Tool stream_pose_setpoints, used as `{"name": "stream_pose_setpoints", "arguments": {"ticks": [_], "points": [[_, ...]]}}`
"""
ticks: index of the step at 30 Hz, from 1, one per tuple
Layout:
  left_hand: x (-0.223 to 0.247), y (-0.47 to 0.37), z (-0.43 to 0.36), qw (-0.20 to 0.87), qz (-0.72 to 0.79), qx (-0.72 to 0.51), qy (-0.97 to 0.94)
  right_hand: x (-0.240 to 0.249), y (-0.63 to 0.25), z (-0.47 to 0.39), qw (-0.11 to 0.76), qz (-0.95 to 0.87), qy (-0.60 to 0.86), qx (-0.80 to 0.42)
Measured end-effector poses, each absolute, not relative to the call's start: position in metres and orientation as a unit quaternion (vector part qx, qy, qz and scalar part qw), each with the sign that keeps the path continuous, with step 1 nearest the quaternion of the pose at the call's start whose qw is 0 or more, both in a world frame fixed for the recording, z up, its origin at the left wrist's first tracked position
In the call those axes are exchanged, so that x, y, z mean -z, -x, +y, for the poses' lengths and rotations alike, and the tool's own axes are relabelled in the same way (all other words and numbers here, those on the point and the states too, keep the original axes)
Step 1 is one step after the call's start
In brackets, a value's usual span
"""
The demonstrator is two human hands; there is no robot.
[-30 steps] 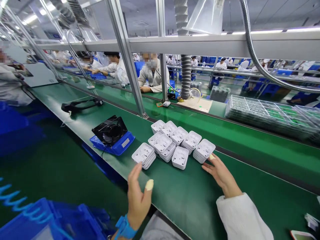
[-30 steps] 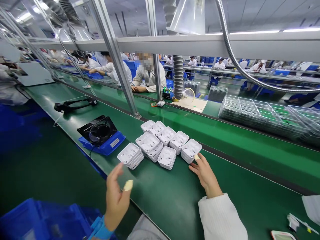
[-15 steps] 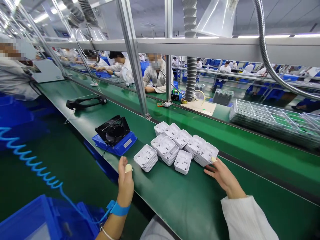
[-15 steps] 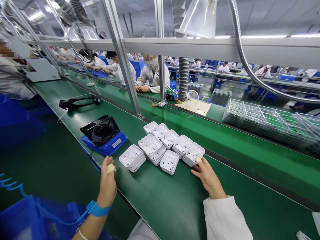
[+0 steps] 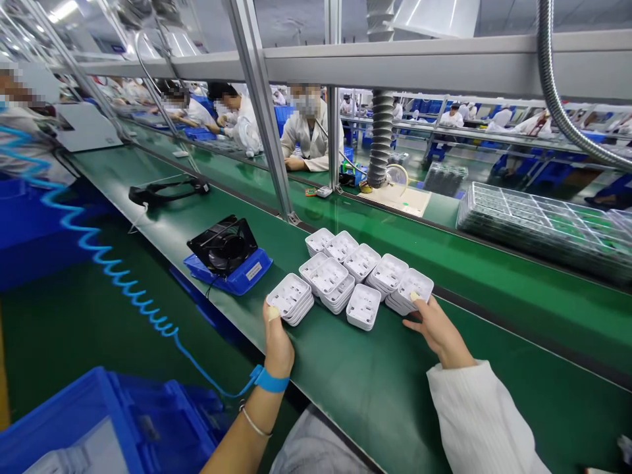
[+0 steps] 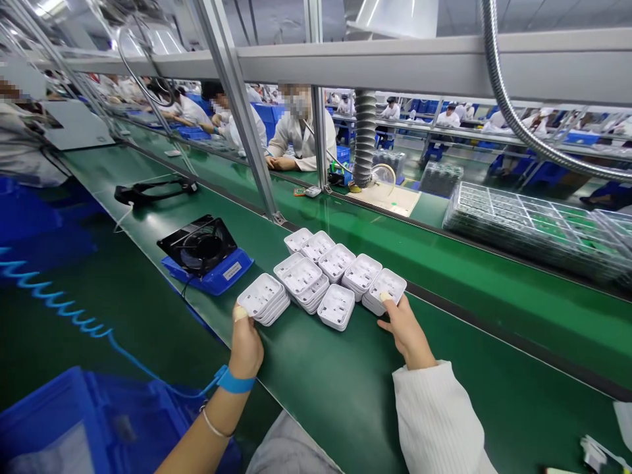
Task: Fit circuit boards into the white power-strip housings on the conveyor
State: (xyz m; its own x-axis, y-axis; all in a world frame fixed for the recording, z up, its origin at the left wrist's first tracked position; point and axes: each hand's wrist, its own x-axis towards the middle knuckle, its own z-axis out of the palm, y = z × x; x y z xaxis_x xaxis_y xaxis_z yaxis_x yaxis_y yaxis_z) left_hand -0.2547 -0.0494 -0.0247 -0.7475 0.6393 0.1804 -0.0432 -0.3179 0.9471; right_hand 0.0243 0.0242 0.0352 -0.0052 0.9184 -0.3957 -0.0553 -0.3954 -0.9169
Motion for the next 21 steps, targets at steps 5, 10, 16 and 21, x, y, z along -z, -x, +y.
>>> {"name": "stream_pose_setpoints", "arguments": {"ticks": [5, 10, 16, 21], "points": [[0.023, 0.243, -0.047, 0.217, 0.576, -0.744, -0.261, -0.037, -0.018, 0.023, 0.414, -0.381, 0.583, -0.586], [0.032, 0.245, -0.049, 0.215, 0.593, -0.729, -0.265, -0.030, -0.030, 0.012, 0.428, -0.339, 0.573, -0.611], [0.018, 0.258, -0.067, 0.117, 0.639, -0.682, -0.338, -0.011, -0.030, -0.037, 0.439, -0.333, 0.535, -0.640], [-0.055, 0.255, -0.061, -0.078, 0.662, -0.446, -0.598, -0.005, -0.003, -0.048, 0.406, -0.357, 0.499, -0.678]]}}
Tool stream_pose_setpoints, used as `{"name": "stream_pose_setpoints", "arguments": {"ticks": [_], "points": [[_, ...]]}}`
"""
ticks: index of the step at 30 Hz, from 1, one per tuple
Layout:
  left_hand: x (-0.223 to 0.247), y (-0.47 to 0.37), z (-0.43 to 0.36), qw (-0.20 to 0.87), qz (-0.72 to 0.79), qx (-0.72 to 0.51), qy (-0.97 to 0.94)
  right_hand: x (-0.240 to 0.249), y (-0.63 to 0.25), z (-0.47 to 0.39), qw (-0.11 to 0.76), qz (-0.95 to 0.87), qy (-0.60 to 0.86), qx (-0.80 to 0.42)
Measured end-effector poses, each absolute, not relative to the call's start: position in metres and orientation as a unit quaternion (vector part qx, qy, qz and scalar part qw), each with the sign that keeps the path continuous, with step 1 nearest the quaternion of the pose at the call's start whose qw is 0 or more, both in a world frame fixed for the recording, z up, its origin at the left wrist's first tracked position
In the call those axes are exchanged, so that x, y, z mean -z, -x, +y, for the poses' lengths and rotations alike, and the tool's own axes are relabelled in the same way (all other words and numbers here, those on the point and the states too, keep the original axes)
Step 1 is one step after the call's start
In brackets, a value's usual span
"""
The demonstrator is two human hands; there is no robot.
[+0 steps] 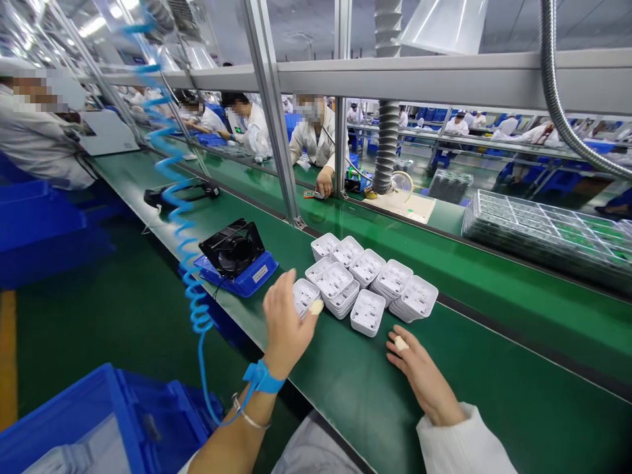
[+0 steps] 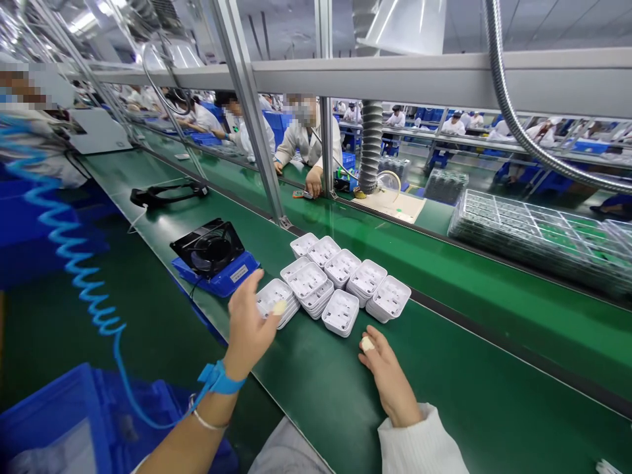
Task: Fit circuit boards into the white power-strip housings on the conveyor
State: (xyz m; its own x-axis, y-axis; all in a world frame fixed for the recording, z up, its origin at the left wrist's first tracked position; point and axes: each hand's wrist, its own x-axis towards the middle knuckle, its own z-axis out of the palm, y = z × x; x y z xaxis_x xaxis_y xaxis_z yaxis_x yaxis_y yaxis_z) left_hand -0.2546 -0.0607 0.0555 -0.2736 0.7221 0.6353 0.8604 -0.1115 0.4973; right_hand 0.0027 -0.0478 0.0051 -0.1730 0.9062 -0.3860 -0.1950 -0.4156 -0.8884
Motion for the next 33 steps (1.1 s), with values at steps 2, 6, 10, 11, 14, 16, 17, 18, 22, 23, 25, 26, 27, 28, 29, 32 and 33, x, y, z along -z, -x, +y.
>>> {"name": "stream_pose_setpoints", "arguments": {"ticks": [2, 6, 10, 11, 14, 16, 17, 18, 22, 23, 25, 26, 27, 28, 29, 32, 33], "points": [[-0.079, 0.249, -0.046, 0.077, -0.660, 0.330, 0.670, -0.004, 0.006, -0.044, 0.403, -0.363, 0.493, -0.681], [-0.090, 0.241, -0.017, 0.044, -0.663, 0.188, 0.723, 0.000, 0.016, -0.039, 0.397, -0.374, 0.475, -0.691], [-0.080, 0.237, -0.013, 0.019, -0.656, 0.161, 0.737, 0.002, 0.023, -0.037, 0.405, -0.371, 0.465, -0.695], [-0.079, 0.236, -0.016, 0.018, -0.653, 0.167, 0.738, 0.001, 0.025, -0.037, 0.406, -0.374, 0.460, -0.696], [-0.075, 0.238, -0.028, 0.035, -0.659, 0.207, 0.722, -0.002, 0.033, -0.035, 0.404, -0.393, 0.446, -0.695], [-0.072, 0.244, -0.035, 0.055, -0.668, 0.259, 0.695, -0.003, 0.039, -0.033, 0.405, -0.402, 0.449, -0.688], [-0.069, 0.249, -0.038, 0.064, -0.671, 0.293, 0.678, -0.003, 0.042, -0.032, 0.408, -0.404, 0.450, -0.684], [-0.066, 0.253, -0.040, 0.073, -0.672, 0.331, 0.659, -0.003, 0.045, -0.032, 0.412, -0.406, 0.449, -0.681], [-0.057, 0.269, -0.046, 0.082, -0.670, 0.439, 0.593, -0.001, 0.043, -0.037, 0.417, -0.419, 0.456, -0.665], [-0.057, 0.271, -0.049, 0.079, -0.668, 0.456, 0.582, -0.001, 0.036, -0.039, 0.410, -0.429, 0.466, -0.656], [-0.058, 0.268, -0.059, 0.075, -0.657, 0.498, 0.562, -0.002, 0.016, -0.043, 0.401, -0.456, 0.494, -0.622], [-0.059, 0.263, -0.066, 0.071, -0.645, 0.524, 0.551, -0.003, 0.002, -0.044, 0.409, -0.466, 0.511, -0.595], [-0.059, 0.256, -0.074, 0.062, -0.632, 0.549, 0.543, -0.004, -0.011, -0.044, 0.429, -0.467, 0.527, -0.565], [-0.058, 0.246, -0.081, 0.046, -0.615, 0.571, 0.542, -0.005, -0.025, -0.043, 0.458, -0.459, 0.542, -0.536], [-0.056, 0.234, -0.089, 0.019, -0.594, 0.584, 0.553, -0.007, -0.037, -0.041, 0.488, -0.442, 0.554, -0.510], [-0.044, 0.181, -0.103, -0.173, -0.523, 0.546, 0.631, -0.016, -0.058, -0.034, 0.566, -0.391, 0.558, -0.464], [-0.039, 0.160, -0.104, -0.283, -0.500, 0.505, 0.645, -0.020, -0.060, -0.031, 0.590, -0.382, 0.550, -0.450]]}}
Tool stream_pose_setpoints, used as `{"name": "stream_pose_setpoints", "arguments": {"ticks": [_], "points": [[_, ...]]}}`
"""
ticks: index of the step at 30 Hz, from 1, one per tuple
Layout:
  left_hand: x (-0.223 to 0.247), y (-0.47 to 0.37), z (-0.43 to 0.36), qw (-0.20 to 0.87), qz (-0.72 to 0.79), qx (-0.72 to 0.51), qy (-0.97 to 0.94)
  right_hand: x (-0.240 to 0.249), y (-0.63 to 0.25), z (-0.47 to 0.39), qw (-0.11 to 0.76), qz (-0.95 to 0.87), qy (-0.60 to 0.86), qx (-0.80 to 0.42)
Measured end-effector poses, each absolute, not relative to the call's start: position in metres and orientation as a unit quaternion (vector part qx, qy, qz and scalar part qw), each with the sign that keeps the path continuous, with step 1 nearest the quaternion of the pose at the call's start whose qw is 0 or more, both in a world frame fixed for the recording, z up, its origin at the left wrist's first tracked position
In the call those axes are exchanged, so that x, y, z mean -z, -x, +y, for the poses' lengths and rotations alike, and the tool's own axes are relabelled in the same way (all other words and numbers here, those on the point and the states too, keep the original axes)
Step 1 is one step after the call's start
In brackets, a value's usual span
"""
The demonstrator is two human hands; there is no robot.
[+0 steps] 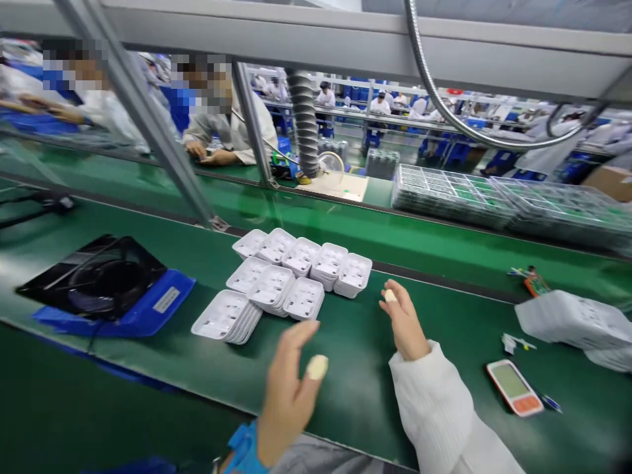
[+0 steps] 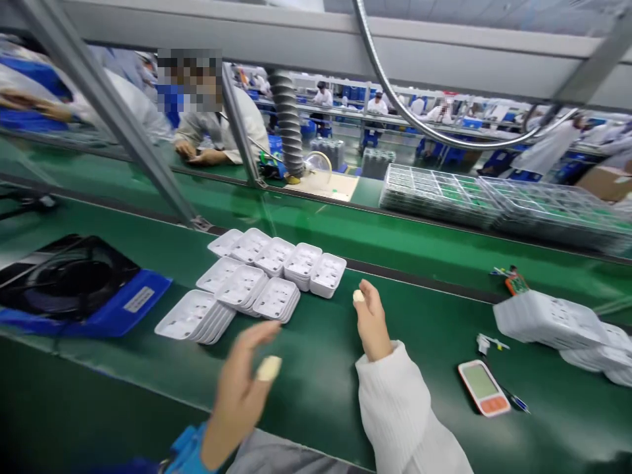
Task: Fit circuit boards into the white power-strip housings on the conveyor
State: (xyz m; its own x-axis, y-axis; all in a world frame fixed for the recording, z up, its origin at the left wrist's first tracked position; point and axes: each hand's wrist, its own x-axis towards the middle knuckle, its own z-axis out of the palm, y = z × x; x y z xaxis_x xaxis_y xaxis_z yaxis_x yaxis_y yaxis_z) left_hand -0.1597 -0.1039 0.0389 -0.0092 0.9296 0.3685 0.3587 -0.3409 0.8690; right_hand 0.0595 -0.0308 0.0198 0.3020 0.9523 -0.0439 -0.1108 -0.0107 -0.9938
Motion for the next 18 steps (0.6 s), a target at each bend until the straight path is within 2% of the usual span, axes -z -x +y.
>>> {"name": "stream_pose_setpoints", "arguments": {"ticks": [2, 4, 6, 8, 11, 13, 16, 18], "points": [[-0.032, 0.114, -0.099, 0.514, 0.426, -0.439, -0.601, -0.027, -0.057, -0.024, 0.648, -0.365, 0.524, -0.415], [-0.028, 0.068, -0.089, 0.674, 0.349, -0.426, -0.493, -0.032, -0.055, -0.014, 0.697, -0.339, 0.498, -0.390], [-0.028, 0.029, -0.083, 0.794, 0.270, -0.396, -0.375, -0.035, -0.060, 0.002, 0.713, -0.311, 0.501, -0.380], [-0.026, -0.003, -0.088, 0.863, 0.256, -0.343, -0.269, -0.033, -0.074, 0.020, 0.697, -0.308, 0.557, -0.331], [-0.018, -0.030, -0.115, 0.910, 0.274, -0.243, -0.195, -0.022, -0.107, 0.039, 0.649, -0.357, 0.644, -0.193], [-0.011, -0.035, -0.134, 0.917, 0.278, -0.179, -0.222, -0.009, -0.128, 0.039, 0.579, -0.471, 0.655, -0.113], [-0.006, -0.025, -0.142, 0.873, 0.277, -0.051, -0.397, 0.014, -0.157, 0.027, 0.421, -0.635, 0.648, -0.012], [-0.007, -0.013, -0.131, 0.773, 0.249, -0.033, -0.582, 0.022, -0.180, 0.021, 0.354, -0.658, 0.664, 0.032]]}}
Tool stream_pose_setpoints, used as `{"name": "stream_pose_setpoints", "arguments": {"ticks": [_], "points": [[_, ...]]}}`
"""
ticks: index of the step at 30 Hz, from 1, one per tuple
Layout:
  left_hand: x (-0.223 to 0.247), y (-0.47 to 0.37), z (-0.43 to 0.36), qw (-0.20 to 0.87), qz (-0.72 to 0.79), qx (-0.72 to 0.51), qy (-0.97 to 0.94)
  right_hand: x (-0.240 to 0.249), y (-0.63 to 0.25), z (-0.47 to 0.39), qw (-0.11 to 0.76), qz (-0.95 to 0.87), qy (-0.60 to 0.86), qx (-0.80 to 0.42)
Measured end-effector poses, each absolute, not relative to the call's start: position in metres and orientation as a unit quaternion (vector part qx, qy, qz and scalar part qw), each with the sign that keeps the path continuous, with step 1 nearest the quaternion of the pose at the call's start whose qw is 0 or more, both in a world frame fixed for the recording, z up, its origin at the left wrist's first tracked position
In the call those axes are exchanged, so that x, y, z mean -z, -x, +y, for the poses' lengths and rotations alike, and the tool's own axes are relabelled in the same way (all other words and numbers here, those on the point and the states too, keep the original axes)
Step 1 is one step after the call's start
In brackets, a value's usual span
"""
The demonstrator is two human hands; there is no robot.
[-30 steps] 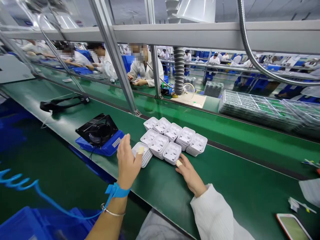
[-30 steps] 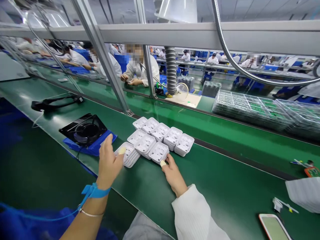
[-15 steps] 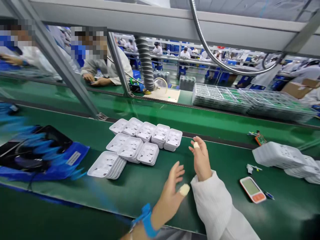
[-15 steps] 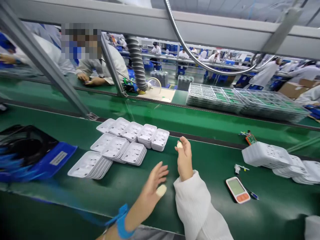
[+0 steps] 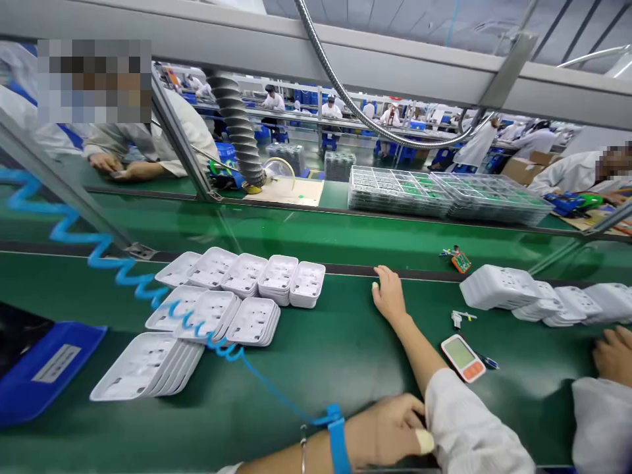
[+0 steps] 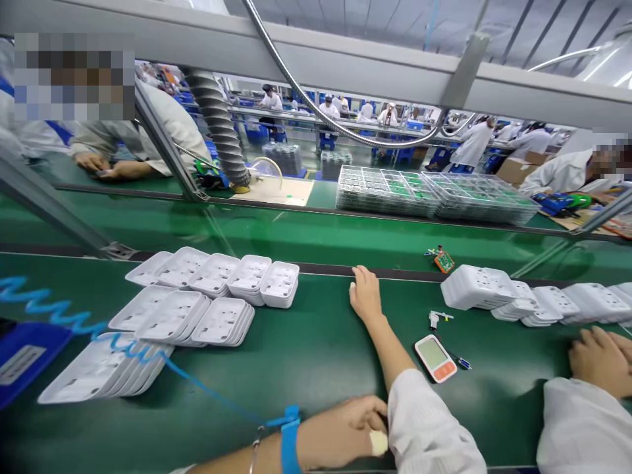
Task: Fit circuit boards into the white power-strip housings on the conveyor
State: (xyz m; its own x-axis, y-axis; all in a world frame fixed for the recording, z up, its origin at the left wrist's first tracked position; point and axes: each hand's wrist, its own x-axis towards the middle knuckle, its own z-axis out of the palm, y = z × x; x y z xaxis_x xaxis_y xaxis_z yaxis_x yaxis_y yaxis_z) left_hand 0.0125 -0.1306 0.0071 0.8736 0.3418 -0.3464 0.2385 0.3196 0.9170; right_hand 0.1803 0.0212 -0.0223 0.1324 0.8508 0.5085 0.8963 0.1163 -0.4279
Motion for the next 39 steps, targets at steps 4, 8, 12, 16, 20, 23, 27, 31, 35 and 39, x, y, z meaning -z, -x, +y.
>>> {"name": "stream_pose_setpoints", "arguments": {"ticks": [4, 8, 12, 16, 20, 23, 27, 31, 35, 39], "points": [[-0.012, 0.007, -0.096, 0.496, 0.266, -0.164, -0.810, 0.011, -0.248, 0.032, 0.253, -0.593, 0.759, 0.096], [-0.004, 0.009, -0.079, 0.448, 0.290, -0.187, -0.825, -0.013, -0.321, 0.056, 0.168, -0.451, 0.869, 0.117], [0.014, 0.004, -0.072, 0.450, 0.276, -0.172, -0.832, -0.012, -0.367, 0.067, 0.125, -0.316, 0.935, 0.097], [0.031, -0.002, -0.062, 0.435, 0.243, -0.155, -0.853, 0.003, -0.384, 0.071, 0.098, -0.308, 0.943, 0.074], [0.035, -0.003, -0.059, 0.443, 0.246, -0.167, -0.846, -0.007, -0.385, 0.082, 0.079, -0.385, 0.915, 0.091], [0.027, 0.001, -0.061, 0.468, 0.249, -0.188, -0.827, -0.040, -0.375, 0.093, 0.078, -0.463, 0.874, 0.122], [0.010, 0.007, -0.058, 0.494, 0.307, -0.222, -0.783, -0.084, -0.329, 0.086, 0.102, -0.592, 0.769, 0.217], [0.002, 0.012, -0.043, 0.532, 0.389, -0.275, -0.700, -0.079, -0.245, 0.028, 0.112, -0.746, 0.639, 0.152], [0.006, 0.024, -0.029, 0.549, 0.449, -0.336, -0.619, -0.033, -0.164, -0.058, 0.076, -0.836, 0.543, 0.008], [0.011, 0.042, -0.029, 0.506, 0.473, -0.348, -0.631, -0.015, -0.131, -0.110, 0.089, -0.848, 0.508, -0.126]]}}
